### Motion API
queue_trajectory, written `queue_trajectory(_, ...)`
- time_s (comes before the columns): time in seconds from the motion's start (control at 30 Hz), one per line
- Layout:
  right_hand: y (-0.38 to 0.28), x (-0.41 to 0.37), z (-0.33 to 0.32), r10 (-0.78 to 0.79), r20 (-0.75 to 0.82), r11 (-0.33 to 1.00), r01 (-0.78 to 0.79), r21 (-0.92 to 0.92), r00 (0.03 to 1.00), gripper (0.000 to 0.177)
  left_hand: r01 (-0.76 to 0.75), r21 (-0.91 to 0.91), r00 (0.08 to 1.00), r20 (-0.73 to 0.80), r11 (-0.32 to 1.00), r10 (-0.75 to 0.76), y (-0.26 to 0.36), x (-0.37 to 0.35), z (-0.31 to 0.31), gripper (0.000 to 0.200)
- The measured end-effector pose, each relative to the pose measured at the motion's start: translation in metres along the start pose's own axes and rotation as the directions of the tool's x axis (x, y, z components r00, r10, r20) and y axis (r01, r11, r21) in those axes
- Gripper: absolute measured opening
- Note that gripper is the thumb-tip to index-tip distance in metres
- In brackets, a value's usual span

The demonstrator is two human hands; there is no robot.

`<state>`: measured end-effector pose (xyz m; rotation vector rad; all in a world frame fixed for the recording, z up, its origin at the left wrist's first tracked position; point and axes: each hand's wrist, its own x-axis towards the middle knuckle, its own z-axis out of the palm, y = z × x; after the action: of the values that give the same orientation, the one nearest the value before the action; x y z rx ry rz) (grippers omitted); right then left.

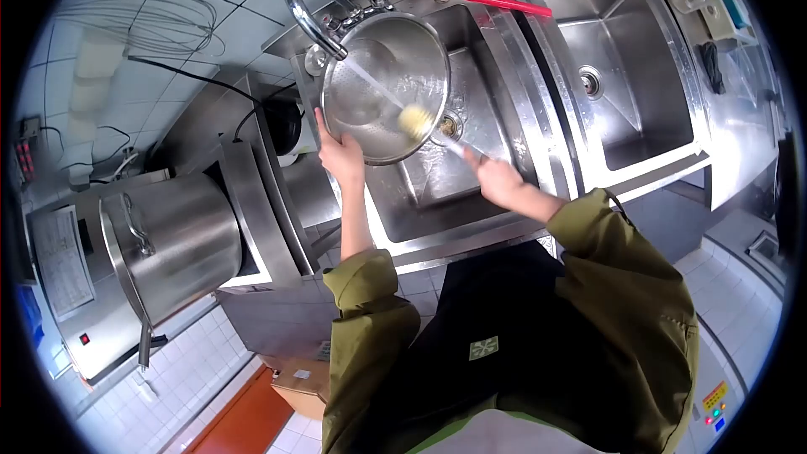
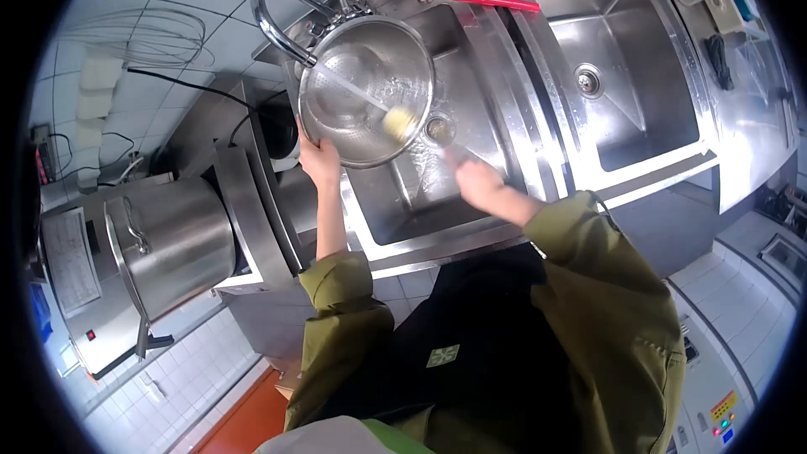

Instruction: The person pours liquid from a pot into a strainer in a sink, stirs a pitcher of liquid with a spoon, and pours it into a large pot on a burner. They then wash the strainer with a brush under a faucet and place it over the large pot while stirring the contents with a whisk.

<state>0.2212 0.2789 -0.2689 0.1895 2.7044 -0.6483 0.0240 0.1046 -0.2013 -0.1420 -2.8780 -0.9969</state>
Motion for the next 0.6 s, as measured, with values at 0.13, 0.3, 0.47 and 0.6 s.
queue_trajectory(0.13, 0.021, -0.001, -0.017, 0.107, -0.052, 0.993, -0.110, -0.044, 0.993, 0.068, 0.004, -0.017, 0.999, 0.053, 1.000, -0.003, -0.006, 0.011, -0.015, 0.062)
queue_trajectory(0.3, -0.001, -0.034, -0.033, -0.104, 0.084, 0.993, 0.108, -0.040, 0.991, 0.076, 0.117, -0.157, 0.988, 0.116, 0.981, -0.099, -0.024, 0.025, -0.018, 0.047)
queue_trajectory(0.47, 0.017, -0.039, -0.024, -0.047, -0.065, 0.997, 0.051, 0.062, 0.997, 0.074, 0.206, -0.257, 0.976, 0.118, 0.944, -0.181, -0.044, 0.029, -0.019, 0.042)
queue_trajectory(0.6, 0.034, -0.039, -0.024, -0.010, -0.130, 0.995, 0.023, 0.100, 0.991, 0.075, 0.272, -0.404, 0.957, 0.205, 0.873, -0.203, -0.057, 0.035, -0.021, 0.035)
